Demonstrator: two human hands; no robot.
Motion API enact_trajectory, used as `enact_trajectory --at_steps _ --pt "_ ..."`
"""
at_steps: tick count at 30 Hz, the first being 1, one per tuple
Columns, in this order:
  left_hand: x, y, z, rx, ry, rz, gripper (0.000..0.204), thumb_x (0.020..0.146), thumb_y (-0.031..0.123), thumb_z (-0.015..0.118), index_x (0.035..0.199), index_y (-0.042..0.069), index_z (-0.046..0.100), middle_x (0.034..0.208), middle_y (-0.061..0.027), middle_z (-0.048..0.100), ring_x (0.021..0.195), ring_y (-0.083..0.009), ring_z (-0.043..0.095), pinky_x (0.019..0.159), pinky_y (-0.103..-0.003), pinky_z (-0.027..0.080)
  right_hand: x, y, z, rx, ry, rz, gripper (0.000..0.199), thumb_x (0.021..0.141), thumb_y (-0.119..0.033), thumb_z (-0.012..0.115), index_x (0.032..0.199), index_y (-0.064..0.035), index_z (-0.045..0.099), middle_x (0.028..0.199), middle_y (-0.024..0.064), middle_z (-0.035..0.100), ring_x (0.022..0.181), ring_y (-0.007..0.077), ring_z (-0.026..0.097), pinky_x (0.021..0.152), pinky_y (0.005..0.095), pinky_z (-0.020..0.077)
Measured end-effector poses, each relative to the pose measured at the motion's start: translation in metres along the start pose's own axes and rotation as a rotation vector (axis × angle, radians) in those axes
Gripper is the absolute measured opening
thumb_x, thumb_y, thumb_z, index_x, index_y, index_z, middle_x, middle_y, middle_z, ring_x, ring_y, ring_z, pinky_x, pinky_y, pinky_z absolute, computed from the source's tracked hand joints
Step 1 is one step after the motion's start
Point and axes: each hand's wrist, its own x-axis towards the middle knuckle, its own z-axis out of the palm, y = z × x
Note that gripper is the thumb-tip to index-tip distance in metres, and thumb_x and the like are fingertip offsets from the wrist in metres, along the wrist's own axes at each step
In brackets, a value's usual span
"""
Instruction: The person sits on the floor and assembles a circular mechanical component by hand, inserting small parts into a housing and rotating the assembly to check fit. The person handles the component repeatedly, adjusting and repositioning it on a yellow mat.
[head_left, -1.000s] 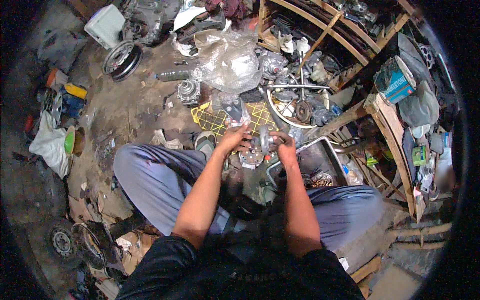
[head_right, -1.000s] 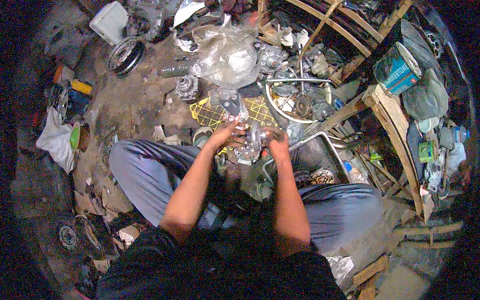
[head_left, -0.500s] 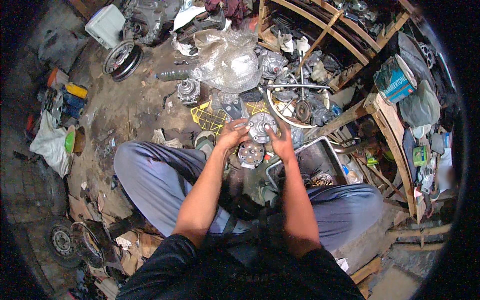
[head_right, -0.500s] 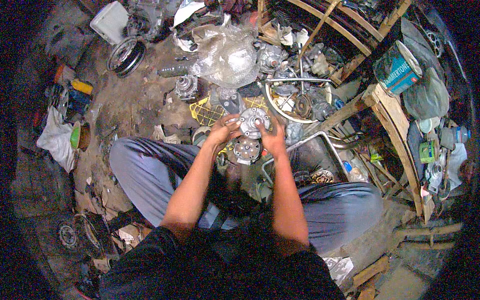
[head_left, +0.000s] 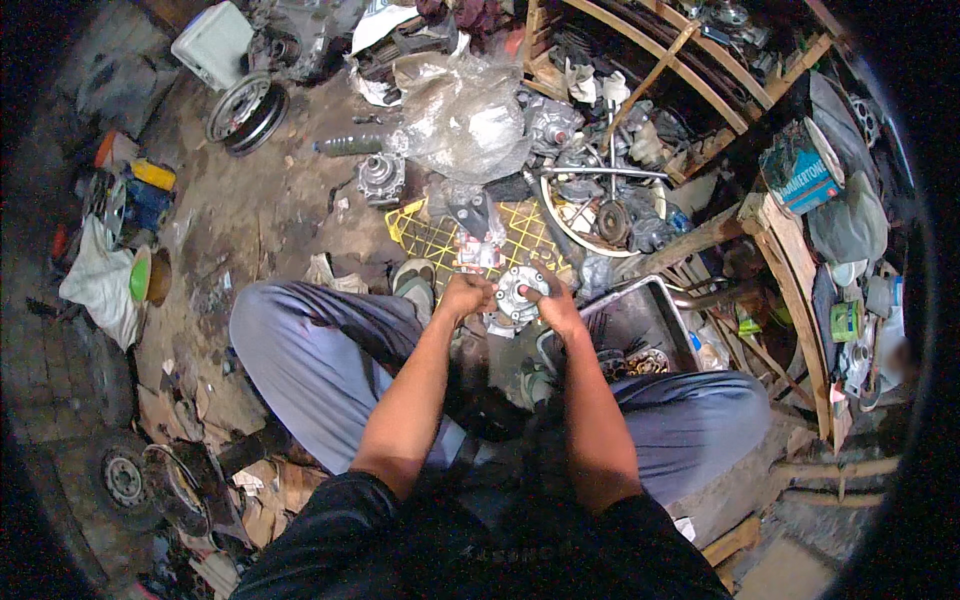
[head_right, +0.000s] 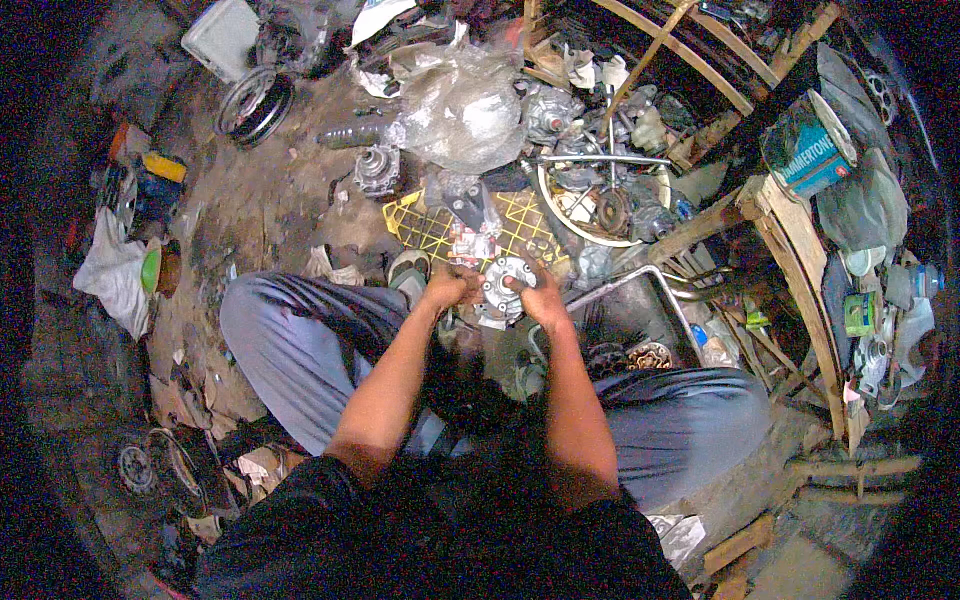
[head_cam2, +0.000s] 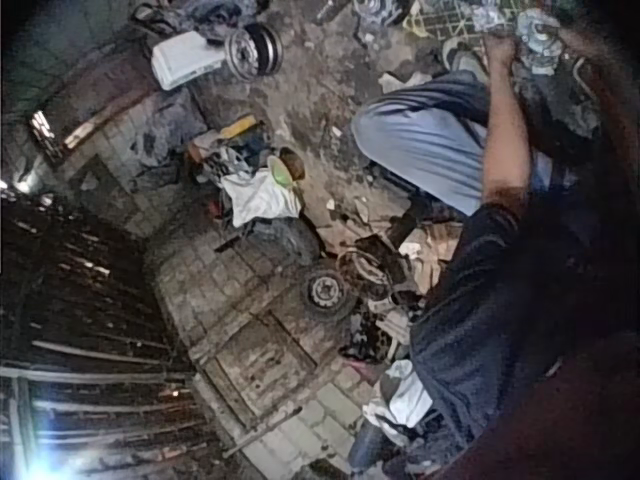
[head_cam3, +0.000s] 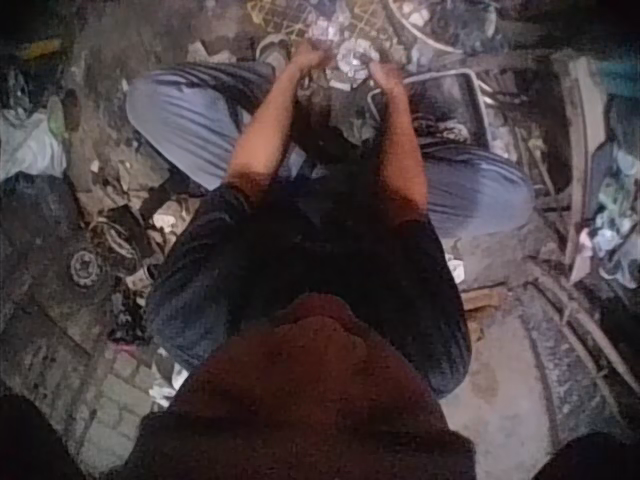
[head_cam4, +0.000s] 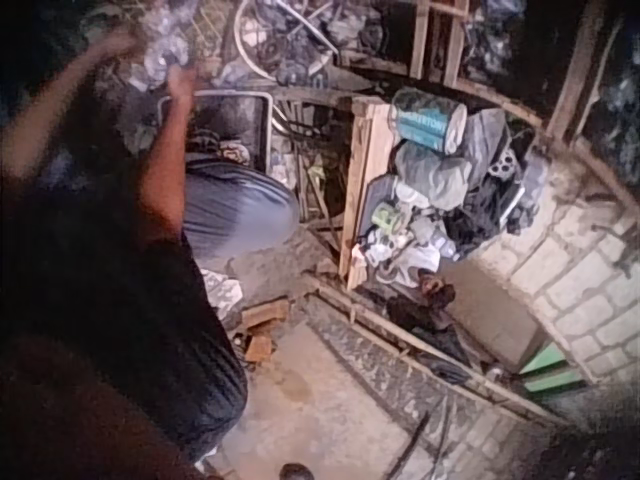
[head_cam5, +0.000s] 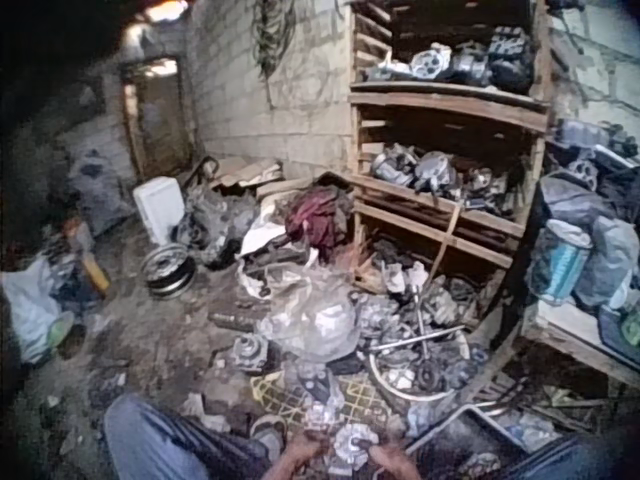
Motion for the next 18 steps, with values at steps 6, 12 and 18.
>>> enact_trajectory --at_steps 6,12,18 --pt "0.005 -0.027 -0.01 -0.227 0.048 -0.101 0.02 0.078 0.0 0.073 0.091 -0.012 0.064 0.075 -0.0164 0.065 0.057 -0.019 0.062 0.045 -0.03 0.05 -0.01 -0.032 0.004 0.051 -0.137 0.049 0.059 0.079 -0.019 0.072 0.133 -0.008 0.05 0.122 0.0146 0.06 0.114 0.0237 0.055 0.098 0.0337 0.0417" --pt "-0.013 -0.013 -0.016 0.033 0.074 -0.048 0.018 0.078 0.004 0.074 0.084 -0.01 0.065 0.069 -0.0129 0.063 0.052 -0.017 0.059 0.041 -0.03 0.047 -0.013 -0.033 0.016 0.006 -0.185 0.071 0.062 0.08 -0.018 0.072 0.136 -0.0069 0.046 0.125 0.0139 0.058 0.113 0.0228 0.054 0.098 0.0339 0.0421" --pt "-0.012 -0.037 -0.003 -0.073 0.17 -0.031 0.02 0.079 0.006 0.074 0.084 -0.011 0.065 0.07 -0.0116 0.064 0.051 -0.0159 0.059 0.045 -0.03 0.048 -0.002 -0.013 0.025 -0.087 -0.131 -0.029 0.062 0.08 -0.014 0.073 0.135 -0.0058 0.046 0.122 0.0139 0.058 0.113 0.0232 0.053 0.1 0.0345 0.0402"
